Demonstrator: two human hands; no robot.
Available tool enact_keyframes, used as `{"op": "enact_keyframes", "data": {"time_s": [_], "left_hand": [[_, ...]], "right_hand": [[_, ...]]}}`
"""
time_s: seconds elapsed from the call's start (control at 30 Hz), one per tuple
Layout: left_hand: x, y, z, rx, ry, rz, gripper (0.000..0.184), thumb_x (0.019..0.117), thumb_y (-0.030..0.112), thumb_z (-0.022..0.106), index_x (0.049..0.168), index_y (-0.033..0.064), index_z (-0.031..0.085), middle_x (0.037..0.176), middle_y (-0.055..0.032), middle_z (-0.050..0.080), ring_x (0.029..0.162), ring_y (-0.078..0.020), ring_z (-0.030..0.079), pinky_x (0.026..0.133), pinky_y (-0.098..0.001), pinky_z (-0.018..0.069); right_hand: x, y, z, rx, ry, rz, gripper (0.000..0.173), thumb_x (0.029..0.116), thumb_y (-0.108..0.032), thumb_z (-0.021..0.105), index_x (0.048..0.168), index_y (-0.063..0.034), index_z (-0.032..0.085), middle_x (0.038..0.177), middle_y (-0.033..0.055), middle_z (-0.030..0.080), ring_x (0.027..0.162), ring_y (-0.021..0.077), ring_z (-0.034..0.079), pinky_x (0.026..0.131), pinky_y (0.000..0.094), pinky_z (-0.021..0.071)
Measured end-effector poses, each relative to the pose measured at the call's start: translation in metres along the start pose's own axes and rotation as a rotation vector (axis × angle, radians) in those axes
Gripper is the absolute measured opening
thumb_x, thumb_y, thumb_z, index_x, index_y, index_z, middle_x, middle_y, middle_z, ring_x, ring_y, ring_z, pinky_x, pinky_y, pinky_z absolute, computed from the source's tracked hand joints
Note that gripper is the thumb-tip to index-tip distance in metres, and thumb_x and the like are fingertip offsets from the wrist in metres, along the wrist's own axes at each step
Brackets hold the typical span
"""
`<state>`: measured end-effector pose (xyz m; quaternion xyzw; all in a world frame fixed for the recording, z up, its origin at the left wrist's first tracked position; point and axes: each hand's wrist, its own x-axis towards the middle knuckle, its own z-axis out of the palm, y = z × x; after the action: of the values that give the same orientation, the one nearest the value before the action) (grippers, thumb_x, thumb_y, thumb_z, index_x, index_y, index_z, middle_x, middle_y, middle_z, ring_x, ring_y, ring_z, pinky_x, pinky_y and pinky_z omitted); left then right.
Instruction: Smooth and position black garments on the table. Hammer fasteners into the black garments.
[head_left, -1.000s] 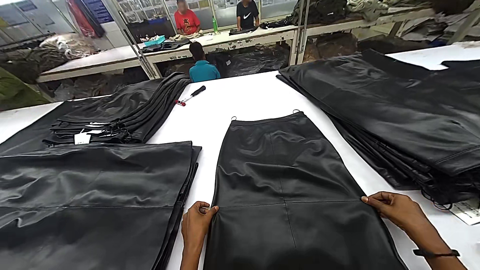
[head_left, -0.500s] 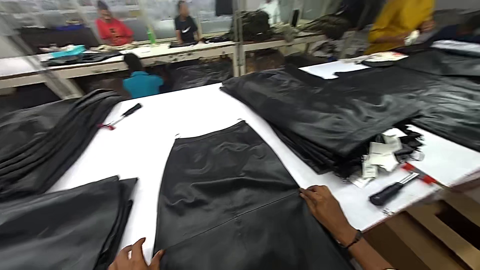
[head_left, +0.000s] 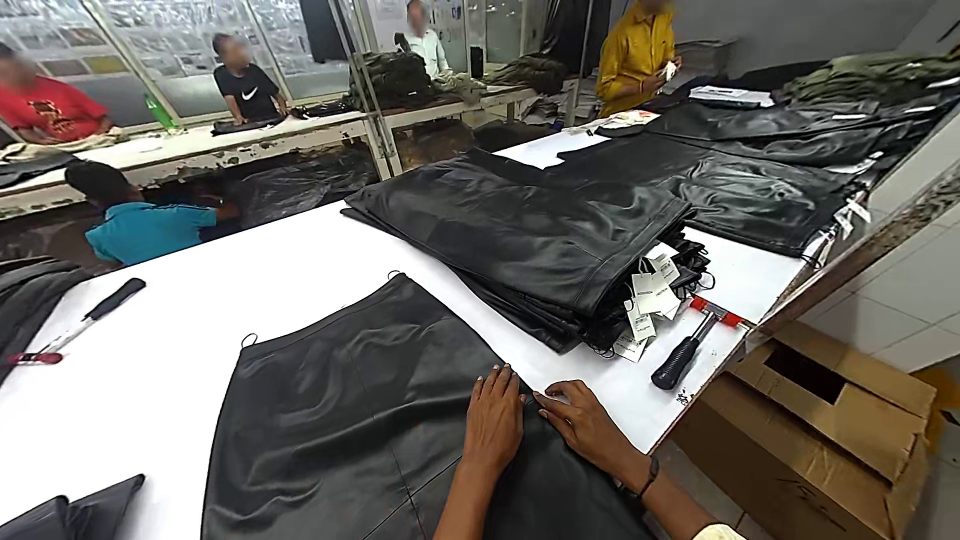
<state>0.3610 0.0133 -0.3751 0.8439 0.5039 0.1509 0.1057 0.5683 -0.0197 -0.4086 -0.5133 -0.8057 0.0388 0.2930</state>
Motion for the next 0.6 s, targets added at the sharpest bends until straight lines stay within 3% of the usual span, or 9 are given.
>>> {"op": "enact_keyframes", "data": {"time_s": [0.13,0.33,0.47,0.6], "left_hand": [[0.005,-0.012,0.030,0.061,0.115,0.026,0.052,0.1090,0.041,0.031,0.141,0.0157,0.063,0.153,-0.0031,0.054,0.147,-0.0240,0.044,0.122,-0.0516,0.0305],[0.004,-0.012,0.032,0.099,0.170,0.033,0.050,0.1085,0.041,0.032,0.137,0.0174,0.066,0.150,-0.0026,0.057,0.144,-0.0236,0.047,0.120,-0.0513,0.0342],[0.001,-0.010,0.030,0.109,0.180,0.035,0.056,0.1083,0.047,0.029,0.139,0.0173,0.065,0.154,-0.0087,0.052,0.144,-0.0267,0.048,0.120,-0.0515,0.0344],[0.002,-0.007,0.028,0.168,0.124,-0.010,0.066,0.1046,0.061,0.026,0.148,0.0217,0.057,0.160,-0.0043,0.045,0.149,-0.0254,0.040,0.122,-0.0535,0.0284]], "right_hand": [[-0.003,0.002,0.001,0.033,0.035,0.012,0.034,0.1064,-0.039,0.050,0.125,-0.0257,0.075,0.118,0.0021,0.070,0.115,0.0193,0.061,0.098,0.0353,0.0492],[-0.008,-0.006,0.000,-0.016,0.117,-0.038,0.029,0.1062,-0.030,0.053,0.115,-0.0192,0.078,0.107,0.0026,0.072,0.109,0.0171,0.065,0.095,0.0293,0.0530],[-0.006,-0.009,-0.005,-0.111,0.073,-0.005,0.031,0.1059,-0.033,0.050,0.114,-0.0223,0.079,0.110,0.0038,0.071,0.114,0.0208,0.063,0.095,0.0336,0.0529],[-0.008,-0.016,-0.011,-0.206,-0.039,0.038,0.038,0.1072,-0.038,0.043,0.124,-0.0266,0.075,0.121,0.0047,0.070,0.118,0.0263,0.061,0.092,0.0407,0.0520]]}}
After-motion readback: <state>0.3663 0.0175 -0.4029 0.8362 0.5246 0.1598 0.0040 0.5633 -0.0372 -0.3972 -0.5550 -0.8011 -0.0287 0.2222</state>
